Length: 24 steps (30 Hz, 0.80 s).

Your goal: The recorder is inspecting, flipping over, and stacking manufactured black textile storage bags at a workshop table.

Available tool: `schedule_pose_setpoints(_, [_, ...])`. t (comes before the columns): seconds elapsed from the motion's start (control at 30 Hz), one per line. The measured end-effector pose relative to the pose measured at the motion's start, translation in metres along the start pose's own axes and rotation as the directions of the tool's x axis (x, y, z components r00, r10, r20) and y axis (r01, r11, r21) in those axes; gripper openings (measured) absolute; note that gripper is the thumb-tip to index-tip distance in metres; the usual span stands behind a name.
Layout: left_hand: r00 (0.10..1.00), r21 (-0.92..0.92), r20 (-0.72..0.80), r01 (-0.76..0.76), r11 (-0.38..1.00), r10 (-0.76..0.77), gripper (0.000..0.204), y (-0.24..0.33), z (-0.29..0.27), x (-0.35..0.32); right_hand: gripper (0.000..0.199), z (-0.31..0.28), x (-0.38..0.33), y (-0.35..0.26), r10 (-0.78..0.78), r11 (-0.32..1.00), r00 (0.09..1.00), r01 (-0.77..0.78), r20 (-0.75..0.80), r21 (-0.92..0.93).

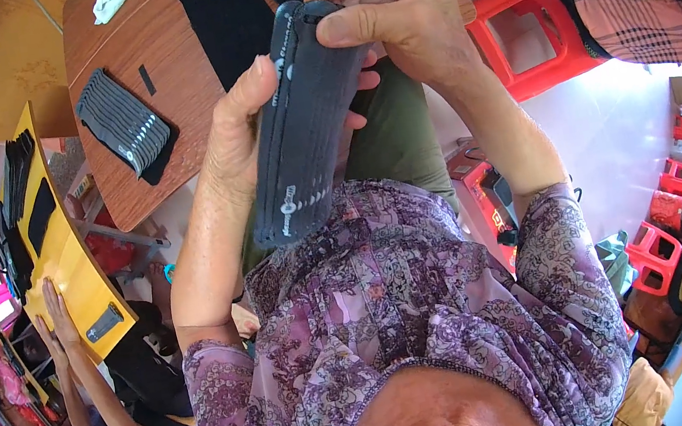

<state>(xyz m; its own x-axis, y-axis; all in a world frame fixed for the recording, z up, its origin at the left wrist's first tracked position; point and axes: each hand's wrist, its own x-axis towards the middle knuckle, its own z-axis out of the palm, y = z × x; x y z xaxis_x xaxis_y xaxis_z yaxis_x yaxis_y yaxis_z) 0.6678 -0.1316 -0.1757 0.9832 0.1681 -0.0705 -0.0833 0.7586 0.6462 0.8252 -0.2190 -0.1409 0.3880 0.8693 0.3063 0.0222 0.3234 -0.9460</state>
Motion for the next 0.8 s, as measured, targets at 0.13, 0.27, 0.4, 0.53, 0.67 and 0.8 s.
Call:
schedule_pose_setpoints(0.13, [0.993,-0.051,-0.109,0.035,0.998,-0.041,0.072,0.001,0.004,-0.001,0.020,-0.002,0.014,0.008,-0.163,0.986,0.978,0.156,0.134,0.059])
schedule_pose_setpoints(0.27, [0.983,-0.028,-0.170,0.067,0.997,-0.071,0.071,0.008,0.011,-0.001,0.022,0.004,0.003,0.007,0.043,0.999,0.999,-0.042,-0.028,0.020])
schedule_pose_setpoints(0.4, [0.938,0.215,-0.343,0.028,0.976,0.048,0.053,0.011,0.011,-0.004,0.025,0.007,0.006,0.028,-0.324,0.905,0.944,0.292,-0.056,-0.310])
schedule_pose_setpoints(0.53, [0.879,0.390,-0.384,-0.124,0.912,0.283,0.024,0.008,0.010,-0.009,0.027,0.005,0.001,0.025,-0.241,0.923,0.971,0.230,0.001,-0.308])
schedule_pose_setpoints(0.67, [0.867,0.341,-0.385,-0.184,0.922,0.315,0.014,0.007,0.011,-0.014,0.028,0.004,-0.003,0.024,-0.059,0.991,0.996,0.067,0.065,-0.120])
schedule_pose_setpoints(0.8, [0.820,0.523,-0.361,-0.217,0.824,0.445,0.012,0.005,0.017,-0.024,0.026,0.008,-0.008,0.017,-0.259,0.845,0.958,0.285,0.120,-0.452])
